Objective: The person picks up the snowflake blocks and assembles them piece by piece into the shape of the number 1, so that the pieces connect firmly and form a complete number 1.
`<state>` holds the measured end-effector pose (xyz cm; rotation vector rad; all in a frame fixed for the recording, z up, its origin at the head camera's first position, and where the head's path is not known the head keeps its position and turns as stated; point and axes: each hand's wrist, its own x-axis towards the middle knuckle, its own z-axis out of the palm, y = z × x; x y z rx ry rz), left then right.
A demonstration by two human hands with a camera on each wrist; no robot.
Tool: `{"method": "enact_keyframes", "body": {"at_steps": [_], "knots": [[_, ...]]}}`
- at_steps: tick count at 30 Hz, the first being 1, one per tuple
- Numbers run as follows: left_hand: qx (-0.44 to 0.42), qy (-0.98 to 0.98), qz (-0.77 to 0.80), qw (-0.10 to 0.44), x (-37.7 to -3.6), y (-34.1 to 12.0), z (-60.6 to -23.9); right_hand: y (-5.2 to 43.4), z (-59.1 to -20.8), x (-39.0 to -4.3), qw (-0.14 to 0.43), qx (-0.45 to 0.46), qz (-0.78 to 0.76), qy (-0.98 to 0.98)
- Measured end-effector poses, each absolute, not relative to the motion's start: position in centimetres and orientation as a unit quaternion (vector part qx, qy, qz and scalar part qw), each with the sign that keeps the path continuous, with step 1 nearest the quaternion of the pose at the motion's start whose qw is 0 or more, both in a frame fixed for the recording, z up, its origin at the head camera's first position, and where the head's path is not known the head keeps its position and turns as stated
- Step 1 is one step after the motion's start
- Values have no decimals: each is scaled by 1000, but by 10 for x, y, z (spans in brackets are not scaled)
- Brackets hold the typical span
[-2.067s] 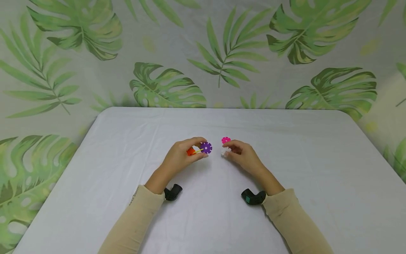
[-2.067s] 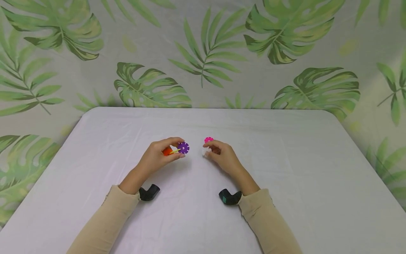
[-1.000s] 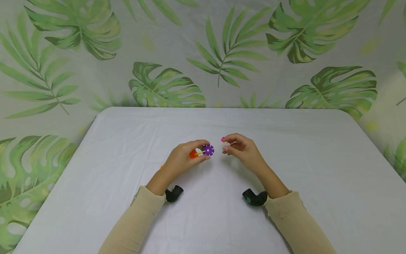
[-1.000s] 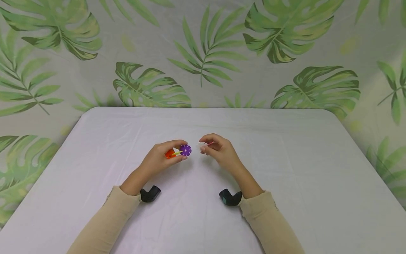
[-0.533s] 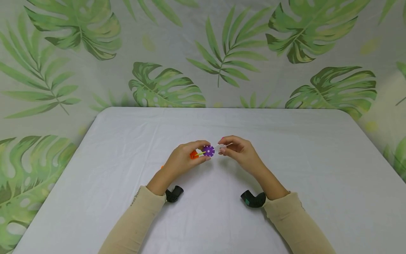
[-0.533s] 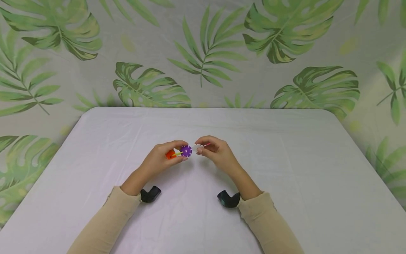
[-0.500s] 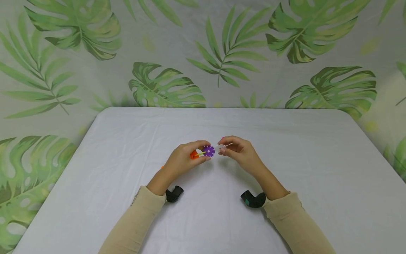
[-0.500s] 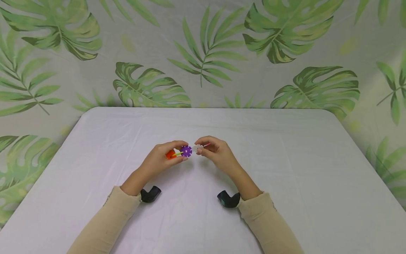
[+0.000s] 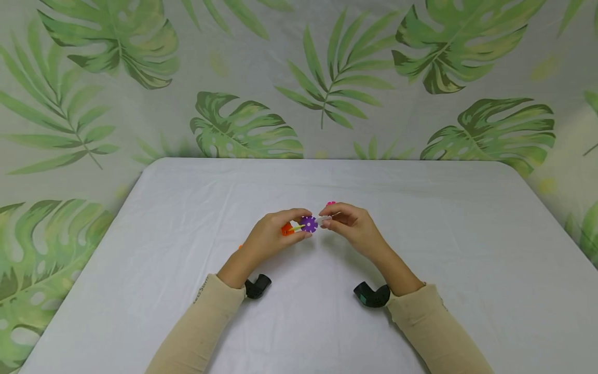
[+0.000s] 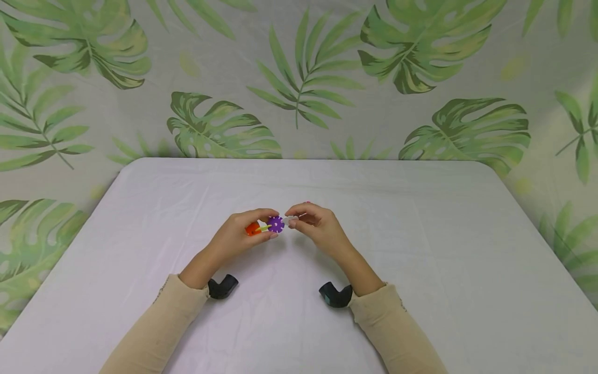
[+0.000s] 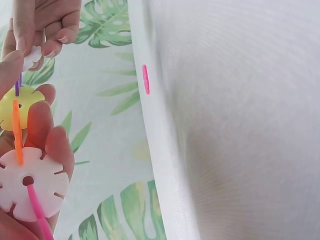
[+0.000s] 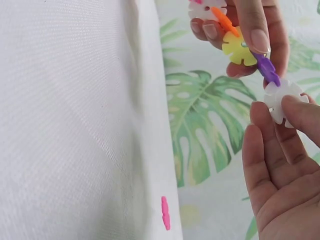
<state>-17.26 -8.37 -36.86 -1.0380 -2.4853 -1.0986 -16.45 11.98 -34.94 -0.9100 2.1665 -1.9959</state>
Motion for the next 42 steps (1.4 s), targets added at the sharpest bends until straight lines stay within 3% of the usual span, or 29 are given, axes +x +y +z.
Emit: {"method": "enact_keyframes", "body": {"at_steps": [17, 42], "knots": [[-357, -840, -393, 112, -171, -83, -367, 118, -352, -164, -14, -283, -653, 702], [-345, -849, -386, 109, -168, -81, -365, 117, -350, -162, 9, -282, -663, 694]]}}
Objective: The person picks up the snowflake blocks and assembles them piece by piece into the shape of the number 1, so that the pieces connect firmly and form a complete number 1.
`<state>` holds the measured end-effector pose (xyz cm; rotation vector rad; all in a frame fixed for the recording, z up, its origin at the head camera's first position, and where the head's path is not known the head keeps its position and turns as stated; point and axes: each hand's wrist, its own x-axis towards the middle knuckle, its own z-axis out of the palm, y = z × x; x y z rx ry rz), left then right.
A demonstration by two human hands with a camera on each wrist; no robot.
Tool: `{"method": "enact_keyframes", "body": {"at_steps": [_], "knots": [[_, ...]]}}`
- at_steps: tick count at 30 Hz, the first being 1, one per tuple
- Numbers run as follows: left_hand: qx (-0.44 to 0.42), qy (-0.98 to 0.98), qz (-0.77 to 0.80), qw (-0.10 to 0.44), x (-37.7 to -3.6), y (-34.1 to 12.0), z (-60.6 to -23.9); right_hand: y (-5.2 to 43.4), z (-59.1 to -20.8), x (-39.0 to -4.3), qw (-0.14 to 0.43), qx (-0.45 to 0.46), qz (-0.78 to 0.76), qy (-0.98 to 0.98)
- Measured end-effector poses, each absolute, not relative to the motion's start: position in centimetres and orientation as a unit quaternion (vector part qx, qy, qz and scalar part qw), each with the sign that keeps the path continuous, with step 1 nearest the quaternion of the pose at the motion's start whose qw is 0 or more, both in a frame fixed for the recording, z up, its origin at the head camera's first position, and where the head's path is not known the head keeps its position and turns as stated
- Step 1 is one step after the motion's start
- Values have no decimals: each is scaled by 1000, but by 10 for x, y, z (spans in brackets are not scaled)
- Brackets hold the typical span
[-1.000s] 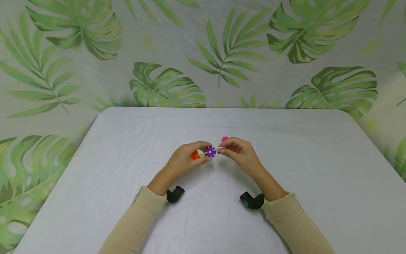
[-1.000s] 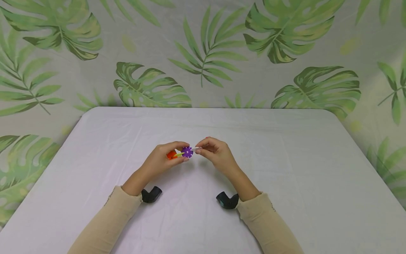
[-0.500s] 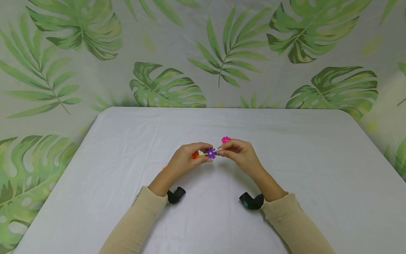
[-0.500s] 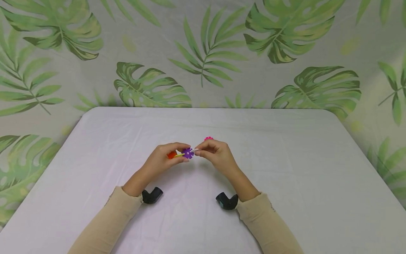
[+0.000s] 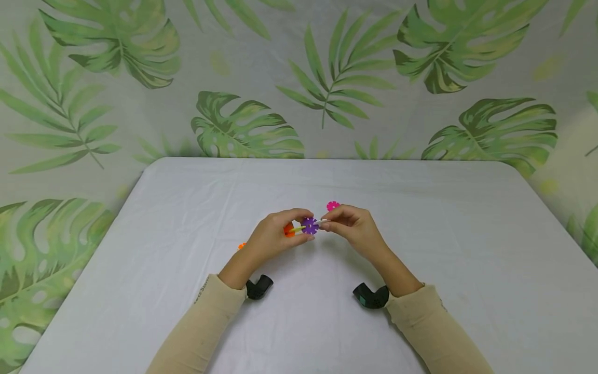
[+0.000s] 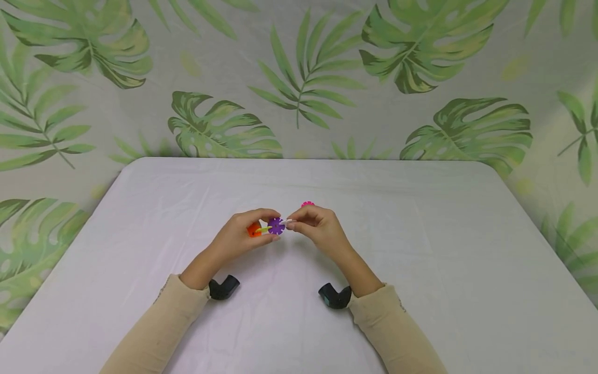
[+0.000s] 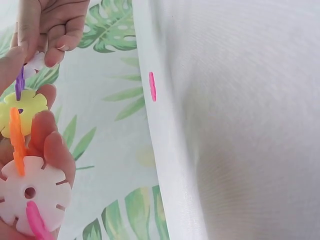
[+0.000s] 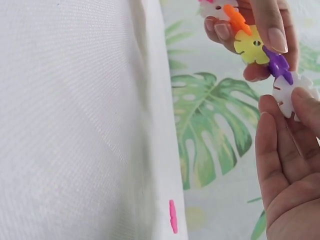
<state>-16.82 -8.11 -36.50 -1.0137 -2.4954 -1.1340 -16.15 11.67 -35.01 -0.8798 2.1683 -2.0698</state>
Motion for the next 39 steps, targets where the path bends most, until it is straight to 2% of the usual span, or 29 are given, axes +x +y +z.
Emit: {"method": "enact_keyframes", "body": {"at_steps": [11, 27, 39], "knots": [[-332, -870, -352, 95, -167, -81, -364, 118, -357, -165, 23, -281, -674, 683], [-379, -835, -374, 139, -169, -81, -365, 121, -372, -174, 43, -282, -690, 665], [-380, -833, -375, 142, -169, -80, -367, 119, -368, -171, 66, -265, -694, 667]]}}
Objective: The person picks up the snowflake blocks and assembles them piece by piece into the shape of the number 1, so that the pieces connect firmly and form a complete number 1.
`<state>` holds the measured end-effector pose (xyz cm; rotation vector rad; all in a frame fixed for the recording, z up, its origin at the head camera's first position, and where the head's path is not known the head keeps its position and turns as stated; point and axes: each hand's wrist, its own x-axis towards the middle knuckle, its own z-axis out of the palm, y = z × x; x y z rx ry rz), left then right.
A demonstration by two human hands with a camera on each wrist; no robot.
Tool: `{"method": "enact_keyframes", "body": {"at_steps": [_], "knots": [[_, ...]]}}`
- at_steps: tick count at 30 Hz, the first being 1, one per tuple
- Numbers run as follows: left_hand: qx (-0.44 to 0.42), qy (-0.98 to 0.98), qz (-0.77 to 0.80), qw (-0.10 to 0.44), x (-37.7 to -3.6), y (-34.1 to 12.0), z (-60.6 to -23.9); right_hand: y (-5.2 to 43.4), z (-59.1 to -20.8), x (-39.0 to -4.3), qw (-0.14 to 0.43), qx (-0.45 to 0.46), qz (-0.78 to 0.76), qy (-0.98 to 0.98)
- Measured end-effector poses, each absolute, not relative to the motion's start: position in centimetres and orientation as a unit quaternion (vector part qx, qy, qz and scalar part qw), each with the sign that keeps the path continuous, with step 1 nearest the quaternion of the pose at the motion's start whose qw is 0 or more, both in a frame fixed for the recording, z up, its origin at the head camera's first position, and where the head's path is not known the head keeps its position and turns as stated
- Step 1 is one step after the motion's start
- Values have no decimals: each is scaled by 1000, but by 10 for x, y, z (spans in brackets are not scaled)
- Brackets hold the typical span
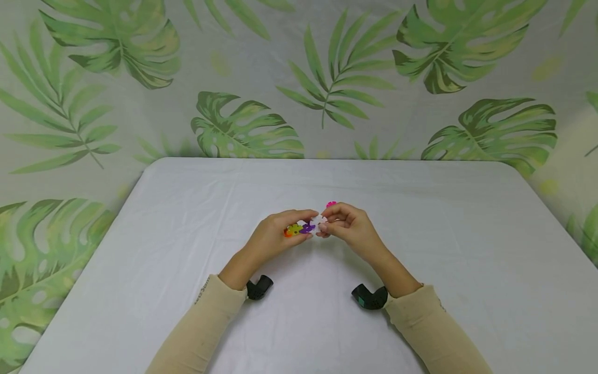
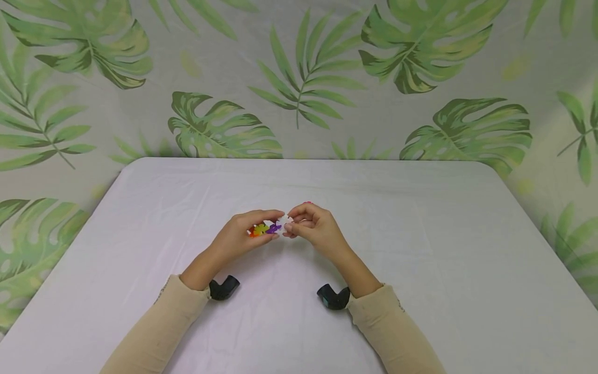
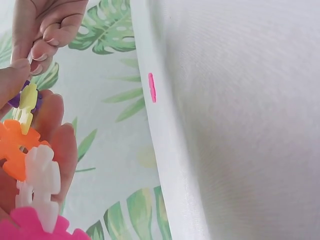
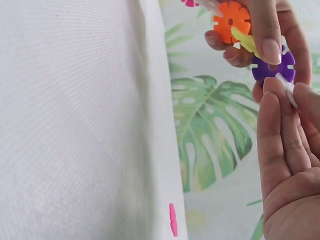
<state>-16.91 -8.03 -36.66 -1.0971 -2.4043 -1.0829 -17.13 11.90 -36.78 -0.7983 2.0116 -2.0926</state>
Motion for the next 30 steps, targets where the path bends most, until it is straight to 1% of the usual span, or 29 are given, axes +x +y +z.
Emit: {"method": "enact_keyframes", "body": {"at_steps": [11, 25, 30], "knots": [[-379, -840, -366, 133, -169, -82, -366, 117, -351, -162, 70, -250, -673, 693], [-379, -826, -391, 146, -169, -79, -367, 117, -370, -171, 82, -244, -694, 672], [-382, -821, -397, 149, -169, -79, -368, 116, -369, -170, 84, -246, -695, 670]]}}
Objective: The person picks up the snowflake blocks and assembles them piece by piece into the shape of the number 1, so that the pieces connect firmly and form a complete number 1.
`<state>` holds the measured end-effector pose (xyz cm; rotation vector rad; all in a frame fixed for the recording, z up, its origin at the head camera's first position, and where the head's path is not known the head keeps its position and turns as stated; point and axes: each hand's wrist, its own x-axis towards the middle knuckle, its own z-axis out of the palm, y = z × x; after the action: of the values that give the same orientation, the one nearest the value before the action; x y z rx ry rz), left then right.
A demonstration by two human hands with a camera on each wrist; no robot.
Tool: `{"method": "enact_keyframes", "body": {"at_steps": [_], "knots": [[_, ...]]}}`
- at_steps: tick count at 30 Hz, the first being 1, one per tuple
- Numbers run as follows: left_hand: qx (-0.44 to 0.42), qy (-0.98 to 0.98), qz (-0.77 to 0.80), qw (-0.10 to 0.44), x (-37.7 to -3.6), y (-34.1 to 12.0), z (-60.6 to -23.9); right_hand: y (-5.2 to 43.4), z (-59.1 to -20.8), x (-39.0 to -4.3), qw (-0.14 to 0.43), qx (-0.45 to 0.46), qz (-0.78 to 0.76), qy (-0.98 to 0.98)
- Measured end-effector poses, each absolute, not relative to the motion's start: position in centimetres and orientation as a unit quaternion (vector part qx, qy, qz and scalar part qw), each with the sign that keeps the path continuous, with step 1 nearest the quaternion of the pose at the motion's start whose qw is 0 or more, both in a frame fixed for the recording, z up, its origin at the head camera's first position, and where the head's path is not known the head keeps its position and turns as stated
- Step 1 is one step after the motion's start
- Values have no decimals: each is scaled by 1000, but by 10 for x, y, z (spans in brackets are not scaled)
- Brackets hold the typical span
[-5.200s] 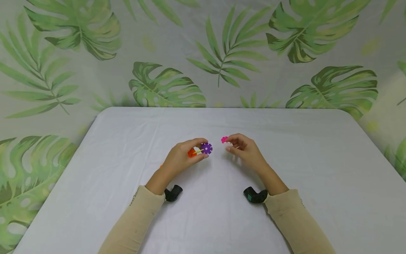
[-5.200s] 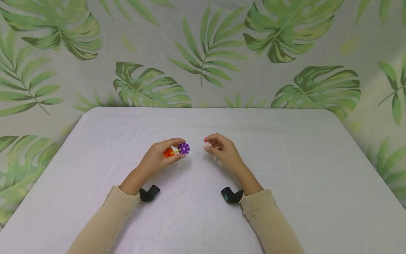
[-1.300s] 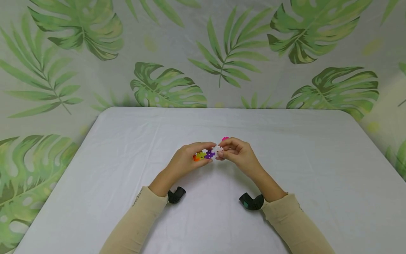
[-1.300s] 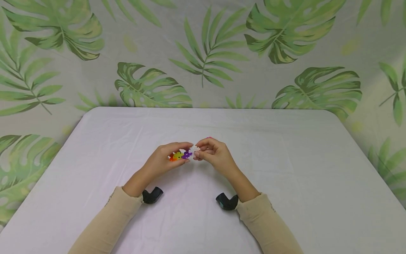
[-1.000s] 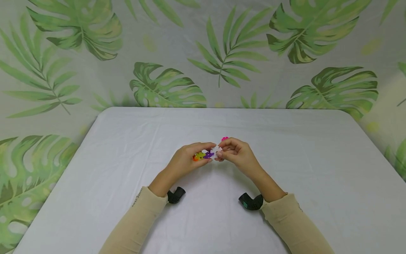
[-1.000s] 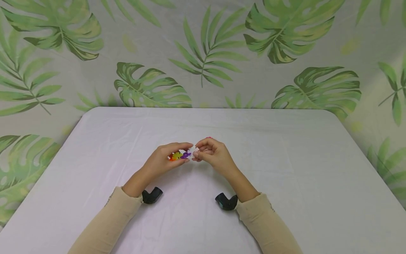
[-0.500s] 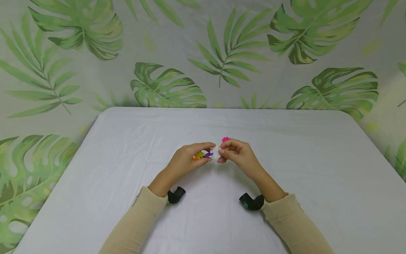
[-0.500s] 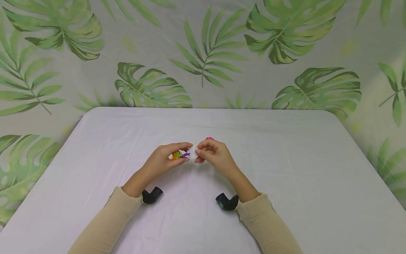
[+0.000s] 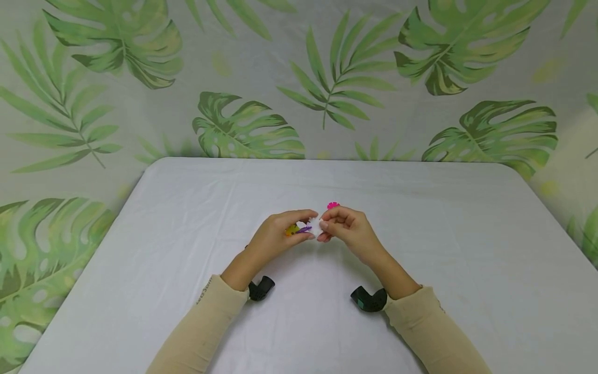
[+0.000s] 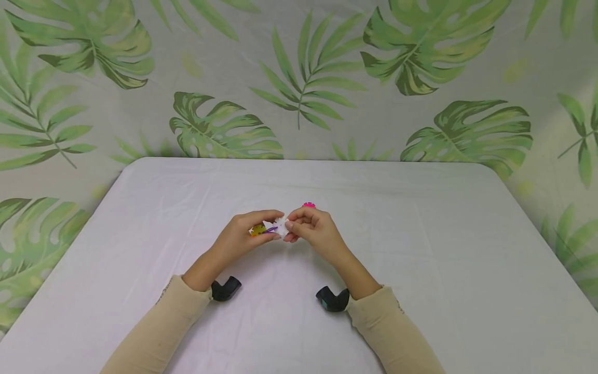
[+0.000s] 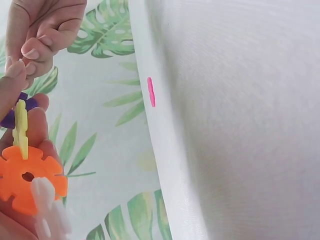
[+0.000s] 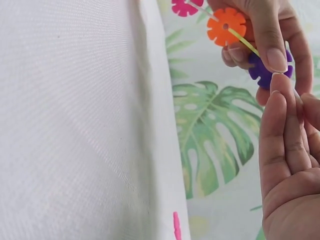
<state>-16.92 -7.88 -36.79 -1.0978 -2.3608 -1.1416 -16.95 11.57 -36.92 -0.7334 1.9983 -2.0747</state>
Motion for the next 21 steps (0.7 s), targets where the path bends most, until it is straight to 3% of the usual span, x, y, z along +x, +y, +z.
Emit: {"method": "enact_keyframes", "body": {"at_steps": [7, 21], "knots": [[-385, -818, -401, 145, -170, -79, -368, 114, -358, -163, 73, -253, -681, 683], [-378, -823, -396, 151, -172, -82, -367, 123, -355, -169, -22, -260, -651, 712]]}}
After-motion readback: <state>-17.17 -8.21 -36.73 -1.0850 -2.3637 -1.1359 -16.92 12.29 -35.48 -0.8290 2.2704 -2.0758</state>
